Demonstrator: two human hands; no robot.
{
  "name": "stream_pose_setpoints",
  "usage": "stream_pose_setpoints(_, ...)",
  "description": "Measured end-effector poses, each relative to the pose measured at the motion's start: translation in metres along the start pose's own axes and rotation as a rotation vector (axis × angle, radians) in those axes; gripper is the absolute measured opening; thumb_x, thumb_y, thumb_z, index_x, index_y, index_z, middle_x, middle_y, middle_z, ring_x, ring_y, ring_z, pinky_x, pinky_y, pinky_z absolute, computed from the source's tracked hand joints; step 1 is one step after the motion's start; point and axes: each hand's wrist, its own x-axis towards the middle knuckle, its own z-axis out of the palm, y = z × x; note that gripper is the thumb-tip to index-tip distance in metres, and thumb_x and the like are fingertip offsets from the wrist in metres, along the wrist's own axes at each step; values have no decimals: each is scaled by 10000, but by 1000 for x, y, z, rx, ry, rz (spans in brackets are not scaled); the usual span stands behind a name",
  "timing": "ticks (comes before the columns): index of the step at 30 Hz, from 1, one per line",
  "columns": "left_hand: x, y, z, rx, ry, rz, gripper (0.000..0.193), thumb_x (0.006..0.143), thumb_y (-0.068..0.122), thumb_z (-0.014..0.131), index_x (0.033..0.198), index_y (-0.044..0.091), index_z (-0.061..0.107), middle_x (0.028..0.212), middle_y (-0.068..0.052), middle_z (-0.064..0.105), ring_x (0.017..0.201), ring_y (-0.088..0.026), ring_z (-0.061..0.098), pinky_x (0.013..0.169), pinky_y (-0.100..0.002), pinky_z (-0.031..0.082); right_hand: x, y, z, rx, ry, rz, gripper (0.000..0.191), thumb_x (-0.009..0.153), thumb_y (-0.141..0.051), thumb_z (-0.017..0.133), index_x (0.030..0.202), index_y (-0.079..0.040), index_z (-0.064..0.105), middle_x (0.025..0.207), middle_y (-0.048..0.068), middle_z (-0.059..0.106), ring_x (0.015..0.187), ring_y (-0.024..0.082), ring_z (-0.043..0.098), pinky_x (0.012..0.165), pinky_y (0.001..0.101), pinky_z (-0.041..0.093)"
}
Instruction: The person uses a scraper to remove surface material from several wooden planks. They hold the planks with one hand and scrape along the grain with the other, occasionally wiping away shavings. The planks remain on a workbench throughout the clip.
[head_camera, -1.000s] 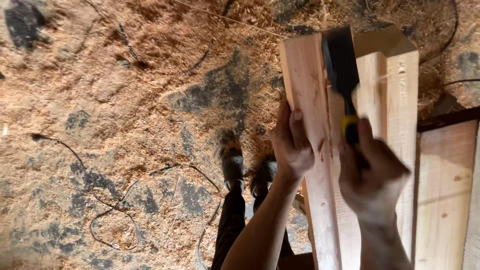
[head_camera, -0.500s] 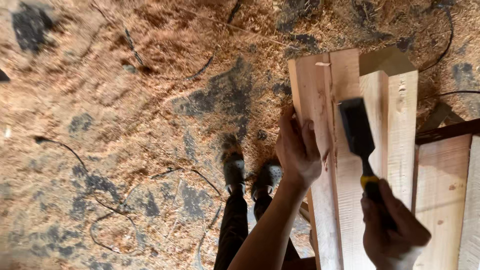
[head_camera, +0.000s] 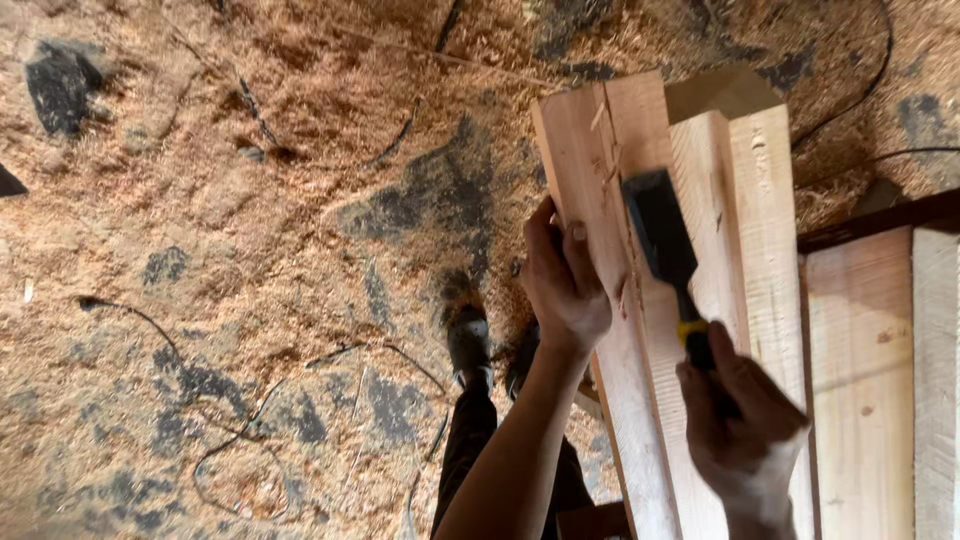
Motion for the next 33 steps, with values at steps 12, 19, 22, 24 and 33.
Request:
stream_pose_setpoints(12, -2, -13, 1, 262, 80, 178, 413, 1156, 313, 415, 1392, -19, 482, 967, -155, 575, 836, -214, 581, 690, -389, 477, 54, 3, 28, 806, 9, 225, 486, 1017, -45, 615, 1475, 97, 539, 902, 149, 738, 527, 85, 568, 448, 237, 434)
stream_pose_setpoints(19, 50, 16, 22, 554, 279, 620, 680, 938, 676, 653, 1256, 81, 562, 1189, -181, 530, 1162, -301, 482, 1039, -461, 396, -71, 29, -5, 728, 74, 663, 668, 822, 99, 618, 1481, 142, 514, 952, 254, 685, 654, 174, 603, 549, 298, 485)
stream_pose_setpoints(22, 69, 20, 19, 781, 248, 685, 475, 881, 540, 694, 1083, 114, 630, 1119, -129, 566, 1123, -282, 480, 1018, -487, 392, -119, 49, -2, 872, 118, 676, 702, 796, 89, 647, 1477, 147, 487, 976, 290, 683, 644, 225, 628, 534, 345, 505)
stream_pose_setpoints(24, 68, 11, 18, 879, 218, 705, 293, 950, 419, 695, 1002, 136, 642, 1180, -135, 574, 1156, -296, 476, 1015, -467, 394, -136, 66, -11, 1209, 83, 588, 737, 814, 53, 688, 1510, 134, 460, 1003, 308, 685, 607, 247, 637, 523, 359, 517)
stream_pose_setpoints(33, 113, -27, -12, 422, 264, 527, 154, 986, -2, 452, 1082, 33, 568, 1203, -132, 496, 985, -173, 535, 773, -339, 543, -129, 69, -32, 1586, -36, 559, 661, 948, -63, 737, 1522, 2, 416, 1137, 322, 654, 799, 302, 667, 643, 392, 556)
